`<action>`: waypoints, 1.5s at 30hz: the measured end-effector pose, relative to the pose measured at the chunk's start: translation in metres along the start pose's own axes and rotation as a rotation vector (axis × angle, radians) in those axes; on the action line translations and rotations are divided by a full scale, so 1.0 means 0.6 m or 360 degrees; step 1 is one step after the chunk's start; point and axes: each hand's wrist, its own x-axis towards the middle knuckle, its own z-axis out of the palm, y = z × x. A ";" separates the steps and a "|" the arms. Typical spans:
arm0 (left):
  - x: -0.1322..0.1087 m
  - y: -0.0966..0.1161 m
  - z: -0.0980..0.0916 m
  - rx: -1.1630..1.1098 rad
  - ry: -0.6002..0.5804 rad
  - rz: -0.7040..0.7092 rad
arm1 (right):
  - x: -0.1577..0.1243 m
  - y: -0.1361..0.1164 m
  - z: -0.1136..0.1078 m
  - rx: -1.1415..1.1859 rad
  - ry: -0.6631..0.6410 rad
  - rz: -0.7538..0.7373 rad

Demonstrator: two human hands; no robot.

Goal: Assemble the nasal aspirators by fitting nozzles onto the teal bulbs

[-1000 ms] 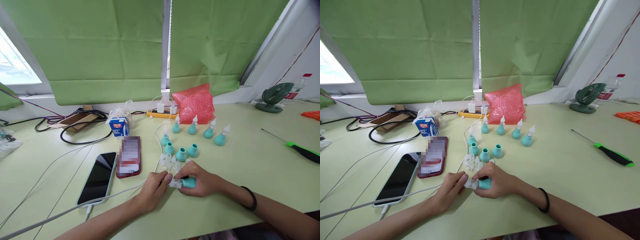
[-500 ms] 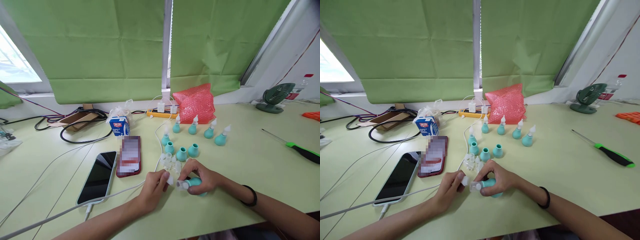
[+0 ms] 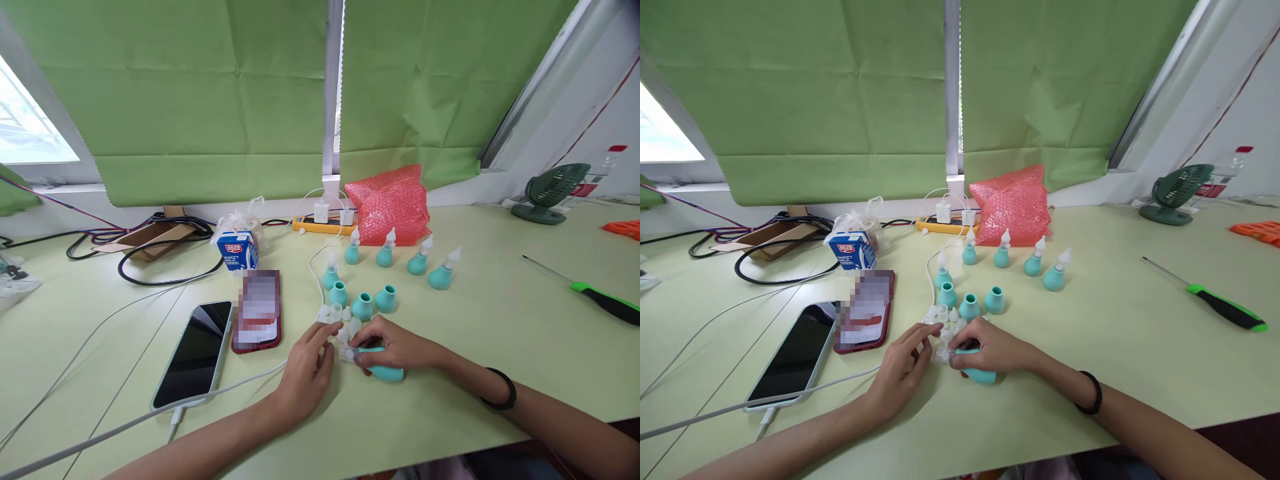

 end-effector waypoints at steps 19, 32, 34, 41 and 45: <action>0.001 -0.008 0.014 0.0781 0.0359 0.0851 | 0.008 0.015 0.021 0.0284 0.0122 0.0375; 0.004 -0.012 0.010 0.0447 0.0064 0.0856 | 0.000 -0.001 0.033 0.0042 0.0265 0.0328; 0.005 -0.013 0.006 0.0314 0.0096 0.0796 | 0.000 -0.002 0.032 0.0020 0.0253 0.0333; 0.011 -0.017 0.001 0.0226 0.0080 0.0674 | 0.000 -0.005 0.026 0.0018 0.0211 0.0349; 0.017 -0.011 -0.012 0.0584 -0.0103 0.0850 | -0.002 -0.004 0.029 -0.0035 0.0211 0.0349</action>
